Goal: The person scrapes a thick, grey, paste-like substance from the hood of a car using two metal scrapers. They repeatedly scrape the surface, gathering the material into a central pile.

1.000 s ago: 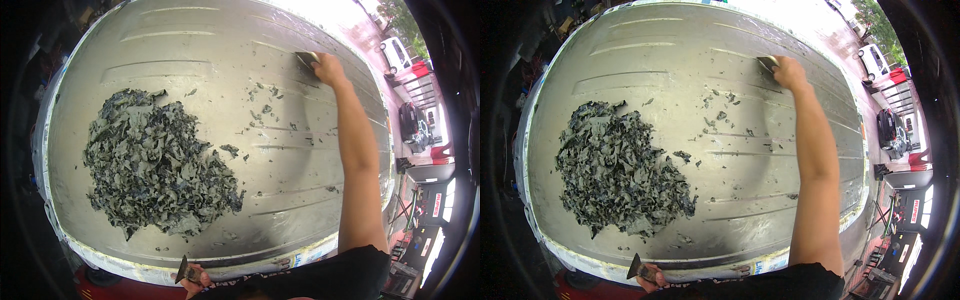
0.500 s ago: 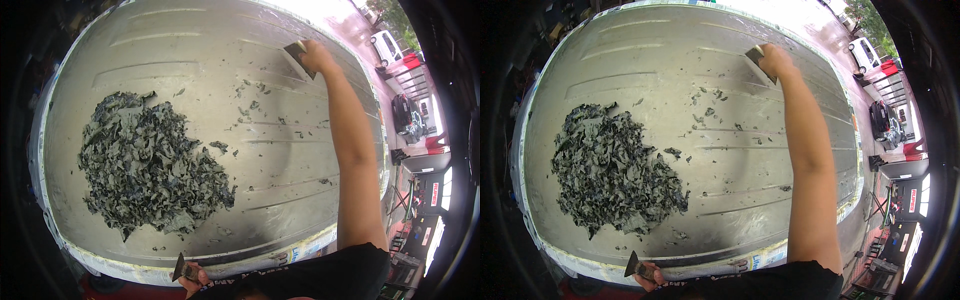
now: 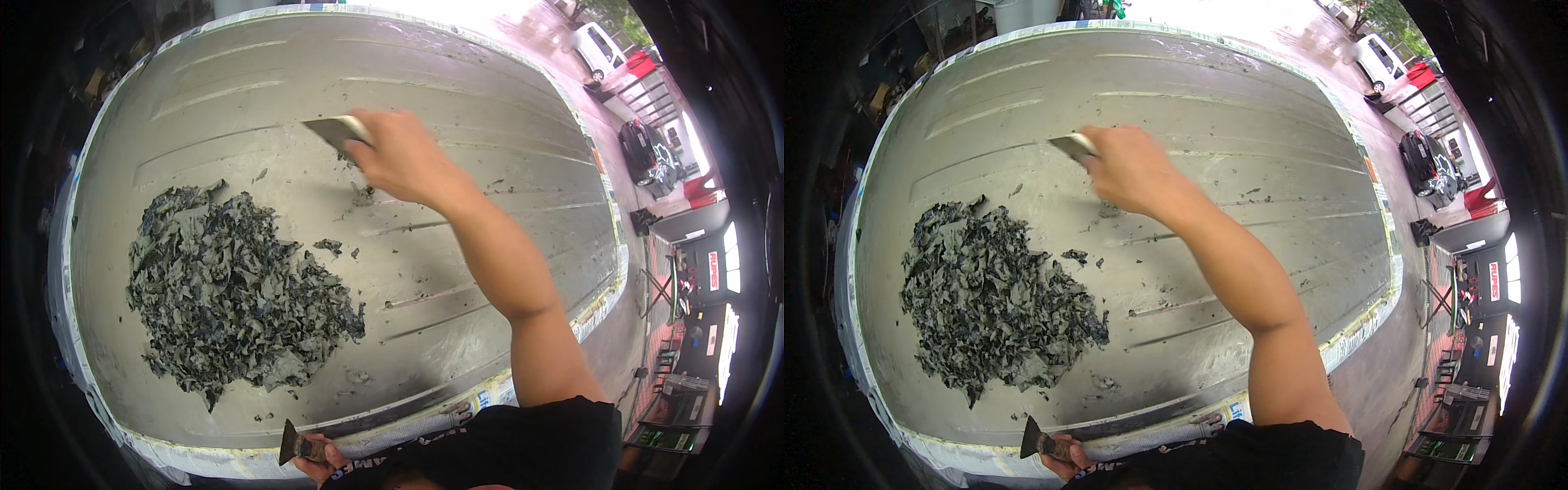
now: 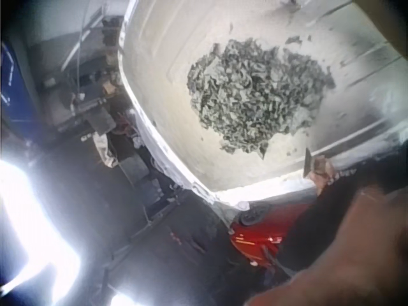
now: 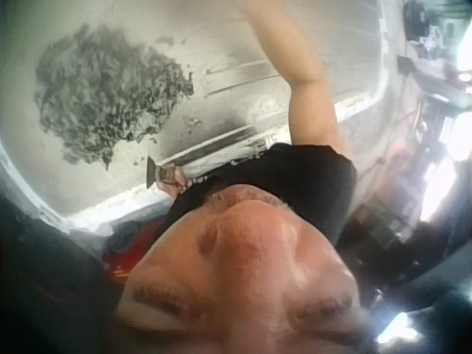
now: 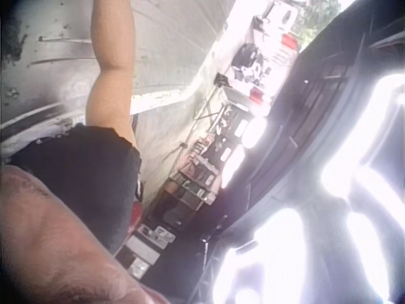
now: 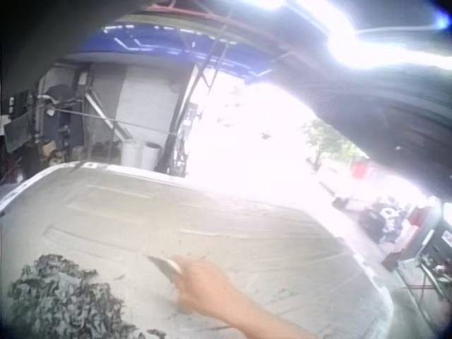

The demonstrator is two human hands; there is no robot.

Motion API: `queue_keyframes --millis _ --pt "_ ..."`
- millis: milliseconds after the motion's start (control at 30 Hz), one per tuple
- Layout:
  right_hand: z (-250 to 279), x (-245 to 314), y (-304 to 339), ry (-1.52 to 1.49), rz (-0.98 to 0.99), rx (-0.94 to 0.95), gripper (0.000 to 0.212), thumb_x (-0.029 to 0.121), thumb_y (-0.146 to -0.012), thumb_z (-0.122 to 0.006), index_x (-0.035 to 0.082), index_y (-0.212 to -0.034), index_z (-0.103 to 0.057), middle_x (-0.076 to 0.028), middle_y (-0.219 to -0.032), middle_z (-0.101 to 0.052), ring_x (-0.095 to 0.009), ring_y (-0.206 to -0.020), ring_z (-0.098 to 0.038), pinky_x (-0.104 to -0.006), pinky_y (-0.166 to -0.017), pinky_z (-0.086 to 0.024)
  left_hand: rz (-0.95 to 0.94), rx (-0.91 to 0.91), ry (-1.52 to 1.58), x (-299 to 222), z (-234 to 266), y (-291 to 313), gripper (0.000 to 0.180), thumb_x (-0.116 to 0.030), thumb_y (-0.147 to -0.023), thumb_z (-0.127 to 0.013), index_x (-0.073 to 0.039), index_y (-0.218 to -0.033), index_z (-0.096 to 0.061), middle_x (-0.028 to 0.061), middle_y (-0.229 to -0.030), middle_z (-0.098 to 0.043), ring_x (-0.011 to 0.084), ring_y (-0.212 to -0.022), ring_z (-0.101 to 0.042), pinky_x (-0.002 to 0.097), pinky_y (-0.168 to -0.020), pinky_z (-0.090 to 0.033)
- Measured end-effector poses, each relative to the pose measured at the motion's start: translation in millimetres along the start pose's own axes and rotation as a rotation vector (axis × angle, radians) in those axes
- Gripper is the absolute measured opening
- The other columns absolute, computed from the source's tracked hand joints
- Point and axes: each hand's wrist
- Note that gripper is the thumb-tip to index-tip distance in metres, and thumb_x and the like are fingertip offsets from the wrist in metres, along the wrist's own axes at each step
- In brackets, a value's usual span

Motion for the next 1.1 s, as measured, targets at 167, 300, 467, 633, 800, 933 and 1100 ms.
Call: queue_keyframes --millis 167,300,467,633,800,933,1100 --pt "65.3 -113.1 56.1 -0.001 -0.504 -0.119 0.028 0.016 -0.09 -0.065 0.0 -0.112 -0.07 -0.012 -0.073 -0.069 -0.022 -0.059 -0.066 -0.0392 -0.061 -0.052 0.044 0.101 0.019 -4.0 7.6 -7.5 0.053 -0.032 -0.092 -0.068 0.004 -0.122 -0.043 0.0147 -0.092 -0.057 0.0169 -0.075 -0.056 0.0305 -0.067 -0.049" --pt "106.1 -229.1 102.6 0.342 -0.464 -0.225 0.03 0.013 -0.085 -0.066 0.005 -0.113 -0.072 -0.022 -0.089 -0.072 -0.034 -0.083 -0.072 -0.0428 -0.077 -0.053 0.069 -0.004 0.051 -11.6 -4.4 -10.2 0.049 -0.028 -0.092 -0.066 0.004 -0.122 -0.045 0.0127 -0.089 -0.056 0.0163 -0.076 -0.056 0.0304 -0.07 -0.049" --pt "95.2 -223.6 112.2 0.397 -0.602 -0.089 0.036 0.012 -0.084 -0.067 0.008 -0.119 -0.071 -0.024 -0.102 -0.072 -0.04 -0.1 -0.069 -0.0463 -0.088 -0.053 0.239 -0.119 -0.011 39.7 8.8 14.1 0.058 -0.026 -0.094 -0.064 0.004 -0.135 -0.034 0.0139 -0.098 -0.056 0.0164 -0.078 -0.055 0.0302 -0.073 -0.049" --pt "45.5 -148.3 76.5 0.508 -0.516 0.016 0.03 0.011 -0.082 -0.066 0.005 -0.111 -0.072 -0.024 -0.103 -0.071 -0.04 -0.101 -0.068 -0.0486 -0.087 -0.054 0.04 -0.049 0.12 -17.8 -8.6 0.2 0.055 -0.022 -0.095 -0.064 0.004 -0.133 -0.036 0.0158 -0.102 -0.058 0.015 -0.079 -0.056 0.0301 -0.074 -0.049" --pt "-3.8 -51.3 19.6 0.398 -0.345 0.087 0.024 0.009 -0.078 -0.065 0.001 -0.1 -0.072 -0.023 -0.097 -0.072 -0.041 -0.093 -0.069 -0.0479 -0.083 -0.056 -0.123 0.069 0.049 3.6 -0.5 -18.7 0.041 -0.02 -0.086 -0.069 0.009 -0.109 -0.053 0.006 -0.082 -0.062 0.013 -0.065 -0.059 0.0282 -0.06 -0.049" --pt "-32.9 34.9 -20.5 0.25 -0.109 0.218 0.026 0.007 -0.081 -0.063 0.001 -0.104 -0.072 -0.026 -0.094 -0.071 -0.038 -0.088 -0.071 -0.0468 -0.081 -0.056 0.171 0.024 0.178 -4.7 4.3 -6.1 0.042 -0.021 -0.086 -0.07 0.008 -0.109 -0.051 0.0077 -0.084 -0.063 0.0127 -0.064 -0.059 0.0281 -0.06 -0.05" --pt "20.9 -42.1 -20.0 0.194 -0.383 0.017 0.025 0.006 -0.082 -0.061 0.001 -0.104 -0.072 -0.024 -0.096 -0.072 -0.036 -0.091 -0.072 -0.0453 -0.083 -0.057 0.499 0.108 0.5 22.6 11.2 -4.9 0.05 -0.027 -0.092 -0.069 0.003 -0.121 -0.04 0.0135 -0.095 -0.061 0.0136 -0.069 -0.058 0.029 -0.066 -0.051"
Point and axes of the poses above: each hand's wrist, its own y-axis away from the middle knuckle, its own z-axis out of the back of the hand, x = y × z
